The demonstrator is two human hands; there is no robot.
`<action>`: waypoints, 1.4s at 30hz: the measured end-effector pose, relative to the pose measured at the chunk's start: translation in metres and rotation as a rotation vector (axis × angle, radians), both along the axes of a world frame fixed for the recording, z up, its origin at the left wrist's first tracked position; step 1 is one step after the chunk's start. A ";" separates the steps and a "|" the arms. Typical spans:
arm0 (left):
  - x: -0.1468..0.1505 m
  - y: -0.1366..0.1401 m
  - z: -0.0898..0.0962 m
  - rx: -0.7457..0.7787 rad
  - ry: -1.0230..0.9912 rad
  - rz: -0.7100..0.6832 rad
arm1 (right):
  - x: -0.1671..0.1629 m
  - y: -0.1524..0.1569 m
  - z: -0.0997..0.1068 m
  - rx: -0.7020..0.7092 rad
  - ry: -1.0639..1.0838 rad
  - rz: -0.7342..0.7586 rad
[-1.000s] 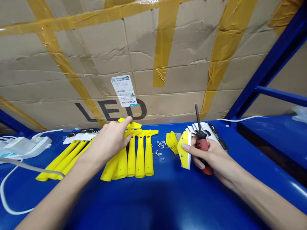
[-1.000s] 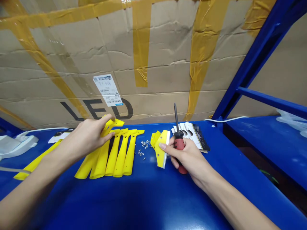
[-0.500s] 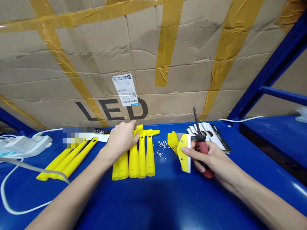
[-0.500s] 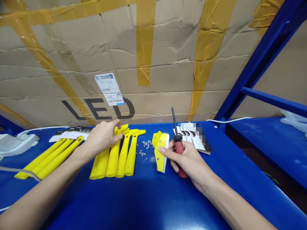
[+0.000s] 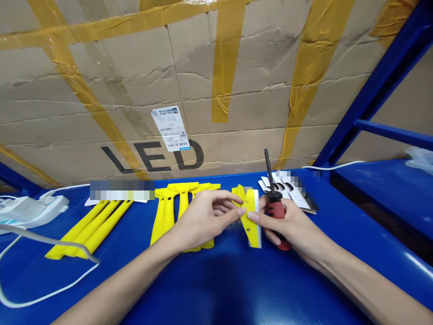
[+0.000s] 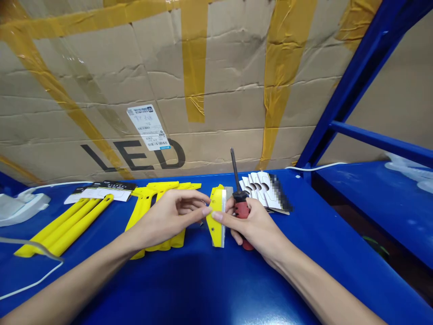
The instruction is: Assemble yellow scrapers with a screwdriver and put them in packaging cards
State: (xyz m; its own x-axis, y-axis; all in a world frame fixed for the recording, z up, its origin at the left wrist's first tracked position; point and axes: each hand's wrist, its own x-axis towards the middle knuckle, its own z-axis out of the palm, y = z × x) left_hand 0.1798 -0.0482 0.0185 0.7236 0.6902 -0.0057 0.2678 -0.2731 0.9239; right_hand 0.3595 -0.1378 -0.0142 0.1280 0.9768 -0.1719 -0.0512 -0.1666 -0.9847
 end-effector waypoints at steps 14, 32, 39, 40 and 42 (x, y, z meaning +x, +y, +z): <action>0.003 0.028 0.005 -0.101 0.101 0.131 | 0.024 -0.006 0.020 0.035 -0.106 -0.247; 0.079 0.049 -0.006 0.379 0.473 0.026 | 0.050 0.002 0.011 0.135 -0.822 -0.440; 0.064 0.047 -0.009 0.490 0.449 0.034 | 0.032 0.019 0.001 0.099 -1.097 -0.348; 0.060 0.045 -0.008 0.511 0.445 0.046 | 0.030 0.023 0.000 0.097 -1.118 -0.332; 0.048 0.041 -0.006 0.548 0.446 0.061 | 0.026 0.032 -0.003 0.092 -1.154 -0.297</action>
State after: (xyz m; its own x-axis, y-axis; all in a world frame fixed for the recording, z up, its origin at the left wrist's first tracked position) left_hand 0.2276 -0.0072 0.0126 0.6929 0.7179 0.0674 0.6183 -0.6397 0.4566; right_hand 0.3859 -0.1063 -0.0175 0.3840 0.8853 0.2624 0.8467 -0.2243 -0.4825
